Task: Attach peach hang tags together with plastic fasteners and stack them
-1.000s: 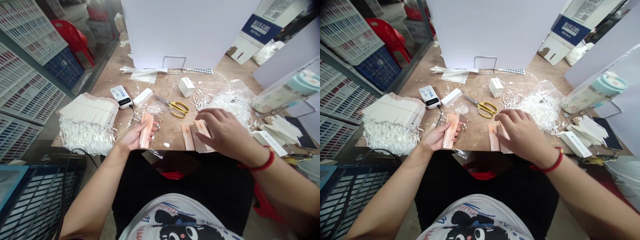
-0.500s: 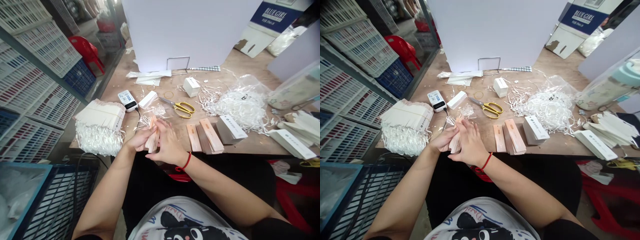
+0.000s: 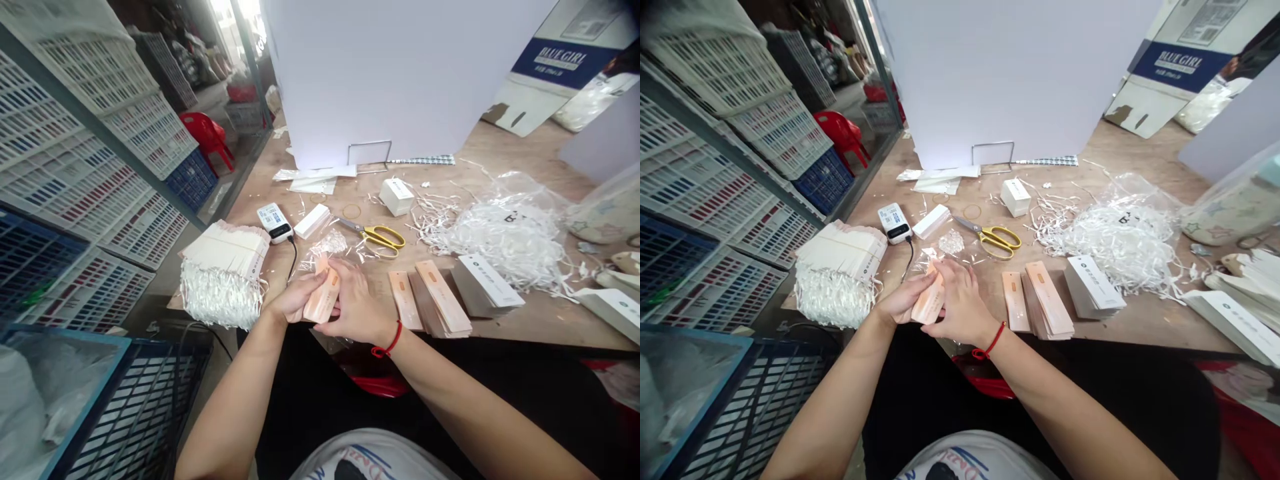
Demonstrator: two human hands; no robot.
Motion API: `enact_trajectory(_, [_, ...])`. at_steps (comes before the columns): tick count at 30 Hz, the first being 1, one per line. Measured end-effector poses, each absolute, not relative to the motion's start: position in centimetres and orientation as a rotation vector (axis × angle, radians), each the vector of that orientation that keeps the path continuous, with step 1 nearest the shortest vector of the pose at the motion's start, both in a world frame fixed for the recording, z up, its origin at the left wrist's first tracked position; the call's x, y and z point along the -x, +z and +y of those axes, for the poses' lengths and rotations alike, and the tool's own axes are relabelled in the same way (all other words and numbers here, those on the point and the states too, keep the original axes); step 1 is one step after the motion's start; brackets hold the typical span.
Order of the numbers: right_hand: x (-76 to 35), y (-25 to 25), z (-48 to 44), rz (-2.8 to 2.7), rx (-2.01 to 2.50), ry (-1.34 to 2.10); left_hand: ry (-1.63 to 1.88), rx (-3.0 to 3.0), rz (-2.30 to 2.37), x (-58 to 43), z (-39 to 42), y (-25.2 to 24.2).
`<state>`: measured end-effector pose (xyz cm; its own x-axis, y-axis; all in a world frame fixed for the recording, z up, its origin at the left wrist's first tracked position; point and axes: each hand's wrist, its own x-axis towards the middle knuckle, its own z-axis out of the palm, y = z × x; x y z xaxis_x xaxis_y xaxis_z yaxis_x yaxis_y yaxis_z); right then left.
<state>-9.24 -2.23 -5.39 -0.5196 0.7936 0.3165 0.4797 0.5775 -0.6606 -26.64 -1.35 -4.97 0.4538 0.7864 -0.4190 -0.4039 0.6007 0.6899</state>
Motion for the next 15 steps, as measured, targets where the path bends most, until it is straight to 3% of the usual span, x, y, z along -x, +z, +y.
enact_trajectory(15, [8.3,-6.3,-2.8,-2.044,0.742,0.806,0.781,-0.506,0.838,26.6,-1.9,-5.2])
